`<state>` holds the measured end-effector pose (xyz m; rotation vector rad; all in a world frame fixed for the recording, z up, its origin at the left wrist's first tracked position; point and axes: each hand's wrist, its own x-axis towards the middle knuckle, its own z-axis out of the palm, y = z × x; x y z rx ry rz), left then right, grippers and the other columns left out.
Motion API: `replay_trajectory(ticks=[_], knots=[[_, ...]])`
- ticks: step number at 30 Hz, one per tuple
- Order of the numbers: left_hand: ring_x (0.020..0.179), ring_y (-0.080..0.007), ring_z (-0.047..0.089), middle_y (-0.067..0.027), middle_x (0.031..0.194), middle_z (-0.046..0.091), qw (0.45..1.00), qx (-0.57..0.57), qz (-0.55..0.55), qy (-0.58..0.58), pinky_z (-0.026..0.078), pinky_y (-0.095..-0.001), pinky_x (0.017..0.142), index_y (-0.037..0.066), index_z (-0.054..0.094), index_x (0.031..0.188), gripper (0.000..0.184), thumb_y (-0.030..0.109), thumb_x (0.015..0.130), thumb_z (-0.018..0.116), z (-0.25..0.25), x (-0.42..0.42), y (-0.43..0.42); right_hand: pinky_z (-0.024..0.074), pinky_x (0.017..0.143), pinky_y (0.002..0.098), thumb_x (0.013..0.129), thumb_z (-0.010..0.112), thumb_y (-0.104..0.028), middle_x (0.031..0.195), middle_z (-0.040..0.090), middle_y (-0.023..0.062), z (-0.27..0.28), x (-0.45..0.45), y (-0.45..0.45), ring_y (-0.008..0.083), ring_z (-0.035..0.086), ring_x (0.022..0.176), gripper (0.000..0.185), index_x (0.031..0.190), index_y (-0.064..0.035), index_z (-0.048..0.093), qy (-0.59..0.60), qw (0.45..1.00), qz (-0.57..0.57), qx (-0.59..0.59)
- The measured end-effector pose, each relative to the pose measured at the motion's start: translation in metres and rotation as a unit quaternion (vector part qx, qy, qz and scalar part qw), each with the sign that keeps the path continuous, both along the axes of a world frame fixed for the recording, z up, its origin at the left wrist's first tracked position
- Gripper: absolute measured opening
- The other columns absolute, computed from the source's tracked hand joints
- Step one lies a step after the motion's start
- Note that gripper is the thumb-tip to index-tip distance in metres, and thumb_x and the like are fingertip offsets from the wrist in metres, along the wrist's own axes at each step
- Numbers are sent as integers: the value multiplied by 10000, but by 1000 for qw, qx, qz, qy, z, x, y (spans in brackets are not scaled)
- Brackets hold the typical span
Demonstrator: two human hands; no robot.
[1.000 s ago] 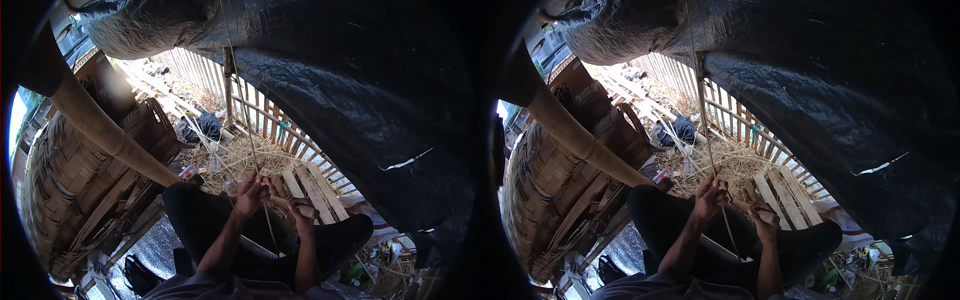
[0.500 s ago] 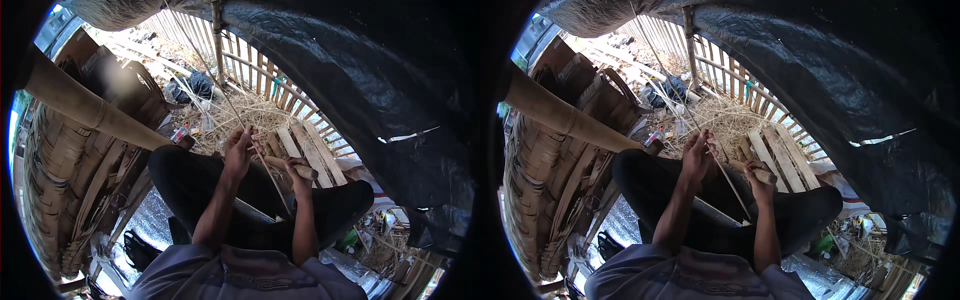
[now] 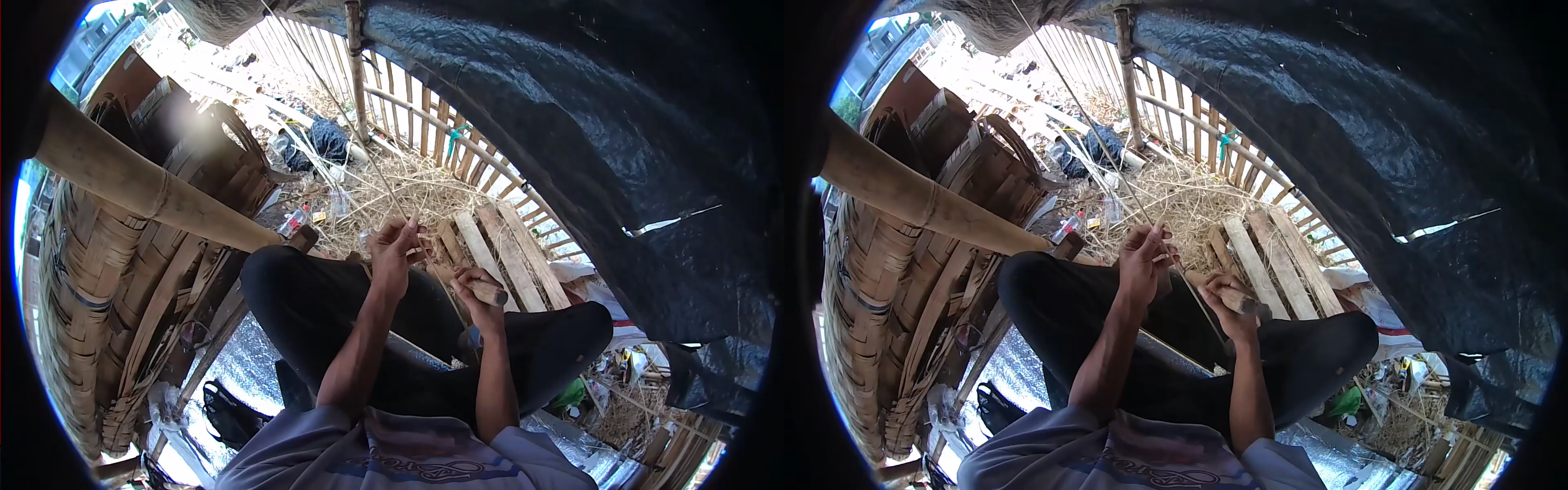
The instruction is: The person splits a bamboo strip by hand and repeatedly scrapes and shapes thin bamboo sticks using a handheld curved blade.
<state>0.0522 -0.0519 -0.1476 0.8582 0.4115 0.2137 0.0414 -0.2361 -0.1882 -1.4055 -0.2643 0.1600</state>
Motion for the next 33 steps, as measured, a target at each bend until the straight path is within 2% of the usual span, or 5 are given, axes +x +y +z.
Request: replay_trajectory(ticks=[7,11,17,21,33], knots=[[661,-133,647,-40,813,635,999,43,3,31,540,-274,583,94,573,836,161,232,880,643,8,0,-3,485,749,273,749,744,-35,888,648,56,4,-6,12,133,612,824,147,827,-16,621,-5,996,54,-64],[665,-135,650,-54,811,648,998,57,8,37,542,-278,589,92,565,808,171,224,874,652,9,-1,-4,490,761,279,749,721,-28,864,657,67,4,-5,13,142,634,829,129,825,-21,617,-89,984,49,-149],[665,-138,645,-70,808,651,997,74,15,25,542,-283,603,79,571,799,181,221,873,656,5,-1,-1,493,758,290,747,705,-21,842,659,64,5,-4,18,156,642,819,122,824,-34,611,-117,979,57,-159],[666,-133,641,-76,800,653,994,102,33,23,539,-277,609,63,591,800,191,226,871,660,15,-1,2,494,754,291,745,705,-34,837,659,64,-22,-4,15,159,644,824,121,821,-40,611,-98,980,83,-153],[659,-148,648,-104,848,670,978,181,102,13,547,-278,612,-9,634,944,238,225,906,612,38,-7,22,490,675,316,716,709,-118,772,641,89,-21,-7,18,194,633,733,122,761,-32,634,-51,957,150,-243]])
